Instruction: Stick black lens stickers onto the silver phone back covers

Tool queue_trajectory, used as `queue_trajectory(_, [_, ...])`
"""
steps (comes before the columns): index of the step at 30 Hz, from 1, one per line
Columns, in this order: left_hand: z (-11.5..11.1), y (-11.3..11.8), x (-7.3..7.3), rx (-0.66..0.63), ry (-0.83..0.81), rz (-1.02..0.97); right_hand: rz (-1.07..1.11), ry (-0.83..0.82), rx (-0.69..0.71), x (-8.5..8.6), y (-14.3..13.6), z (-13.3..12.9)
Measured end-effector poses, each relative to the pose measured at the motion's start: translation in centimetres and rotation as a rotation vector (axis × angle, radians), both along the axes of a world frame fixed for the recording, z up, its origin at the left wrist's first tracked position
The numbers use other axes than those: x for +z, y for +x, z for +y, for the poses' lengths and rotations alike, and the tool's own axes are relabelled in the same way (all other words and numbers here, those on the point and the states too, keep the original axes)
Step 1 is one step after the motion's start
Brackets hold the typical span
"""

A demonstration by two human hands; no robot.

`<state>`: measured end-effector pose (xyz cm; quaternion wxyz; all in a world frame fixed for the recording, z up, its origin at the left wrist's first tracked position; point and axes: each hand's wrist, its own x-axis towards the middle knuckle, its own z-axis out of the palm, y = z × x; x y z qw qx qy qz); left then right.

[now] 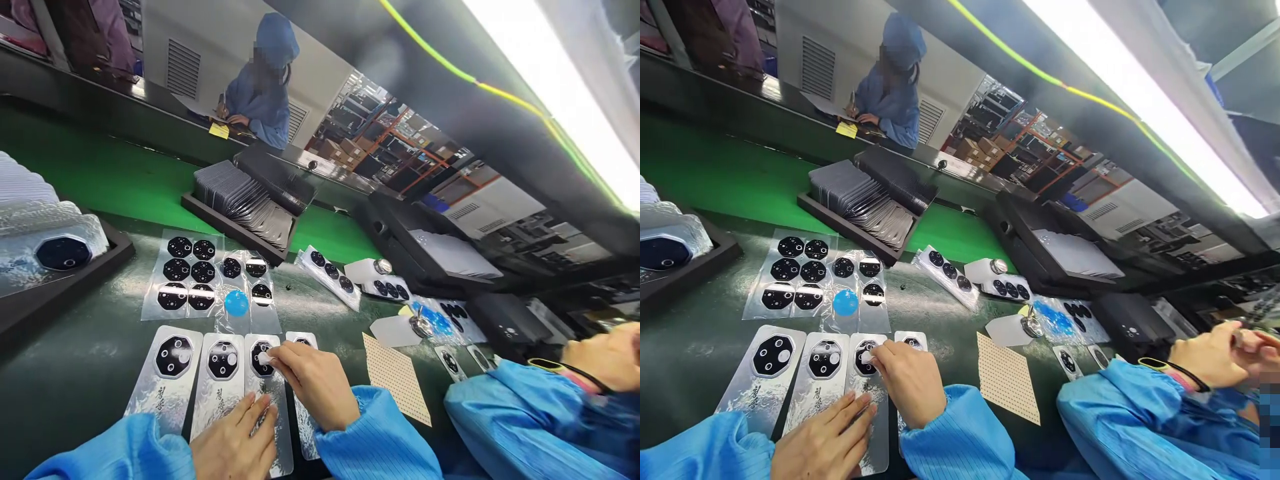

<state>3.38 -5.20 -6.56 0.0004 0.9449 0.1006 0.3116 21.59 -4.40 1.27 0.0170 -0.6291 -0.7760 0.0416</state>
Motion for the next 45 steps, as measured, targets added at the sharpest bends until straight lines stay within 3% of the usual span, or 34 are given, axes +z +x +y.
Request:
queue_trajectory(10, [0.0,-0.1,0.4,0.009,-0.009,-0.004,-0.186,0.086,0.094,-0.4,-1.0,0.1])
queue_trajectory(45, [-0.1,-0.2,0.9,0.019,-0.010,0.028,-0.211,0.084,0.082,-0.4,-1.4,-0.5])
